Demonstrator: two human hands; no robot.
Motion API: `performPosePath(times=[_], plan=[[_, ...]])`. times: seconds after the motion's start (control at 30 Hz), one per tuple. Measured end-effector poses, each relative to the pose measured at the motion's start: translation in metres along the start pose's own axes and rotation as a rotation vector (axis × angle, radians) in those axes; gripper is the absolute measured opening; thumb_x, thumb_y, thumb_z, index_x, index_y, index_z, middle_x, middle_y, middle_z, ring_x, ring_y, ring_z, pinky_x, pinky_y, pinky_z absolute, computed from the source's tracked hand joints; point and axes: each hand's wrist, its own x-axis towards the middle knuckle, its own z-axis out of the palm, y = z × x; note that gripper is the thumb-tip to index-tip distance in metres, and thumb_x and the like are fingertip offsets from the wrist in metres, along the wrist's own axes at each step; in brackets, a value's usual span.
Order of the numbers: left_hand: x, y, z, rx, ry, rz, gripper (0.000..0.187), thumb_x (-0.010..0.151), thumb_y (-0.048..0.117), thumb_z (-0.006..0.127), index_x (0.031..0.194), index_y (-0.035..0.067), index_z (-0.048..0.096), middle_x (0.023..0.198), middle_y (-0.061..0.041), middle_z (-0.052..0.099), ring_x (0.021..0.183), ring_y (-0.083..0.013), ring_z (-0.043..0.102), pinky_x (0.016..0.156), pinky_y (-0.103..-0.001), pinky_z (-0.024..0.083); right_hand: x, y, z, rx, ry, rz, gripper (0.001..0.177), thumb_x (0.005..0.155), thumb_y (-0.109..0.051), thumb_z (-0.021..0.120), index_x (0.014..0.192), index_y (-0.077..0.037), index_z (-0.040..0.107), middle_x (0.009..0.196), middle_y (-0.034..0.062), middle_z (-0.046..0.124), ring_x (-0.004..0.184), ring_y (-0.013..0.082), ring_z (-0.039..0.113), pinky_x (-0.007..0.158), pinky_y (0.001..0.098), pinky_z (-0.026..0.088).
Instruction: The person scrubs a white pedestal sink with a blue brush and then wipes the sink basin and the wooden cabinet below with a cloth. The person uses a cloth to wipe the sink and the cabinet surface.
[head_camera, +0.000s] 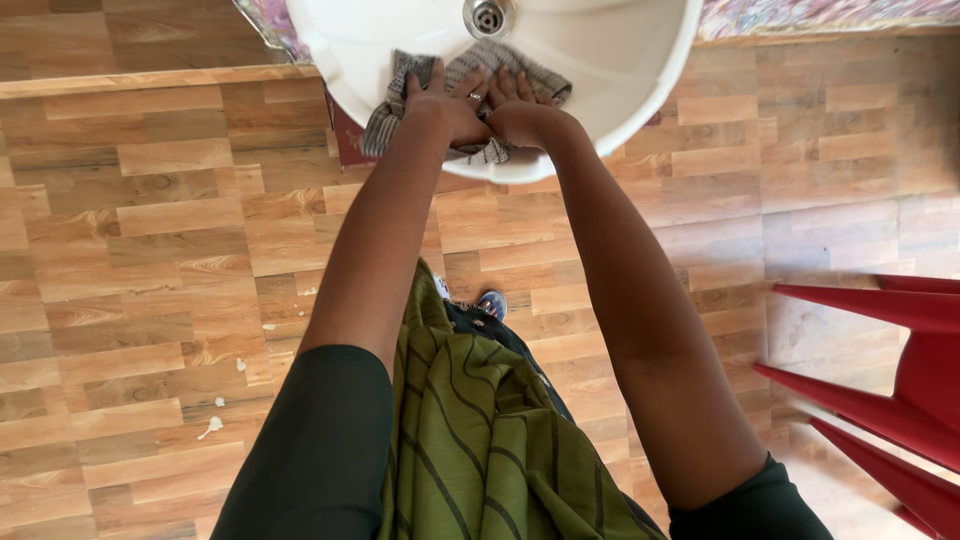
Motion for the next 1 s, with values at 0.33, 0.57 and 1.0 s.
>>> performPosePath(times=[0.33,0.57,1.0], plan=[[-0.127,0.045,0.018,0.158,0.279,0.002,0.084,0.084,0.083,0.063,0.135,0.016,0.070,0.142,-0.005,0.066,0.135,-0.0306,0.058,0.113,-0.057,0.043,0.000,0.048,0.056,-0.051,0.414,-0.309,0.045,0.105,-0.037,0.040,0.139,-0.014,0.058,0.151,0.0107,0.053,0.139,0.0340,0.050,0.116,0.0565,0.034],[-0.106,0.038,0.109,0.173,1.155,0.274,0.042,0.080,0.033,0.077,0.120,0.019,0.073,0.145,-0.003,0.051,0.136,-0.0330,0.043,0.114,-0.062,0.029,-0.097,0.003,0.131,0.104,1.127,-0.232,0.061,0.085,-0.017,0.063,0.144,-0.013,0.051,0.149,0.0091,0.050,0.143,0.0365,0.039,0.111,0.0603,0.029],[-0.085,-0.022,0.179,0.011,1.353,0.527,0.064,0.097,0.017,0.068,0.156,0.027,0.047,0.171,0.009,0.020,0.156,-0.0244,0.022,0.124,-0.054,0.031,-0.046,-0.046,0.211,-0.013,1.498,-0.179,0.071,0.099,-0.007,0.066,0.157,-0.001,0.027,0.157,0.0301,0.029,0.149,0.0517,0.025,0.123,0.0635,0.026]])
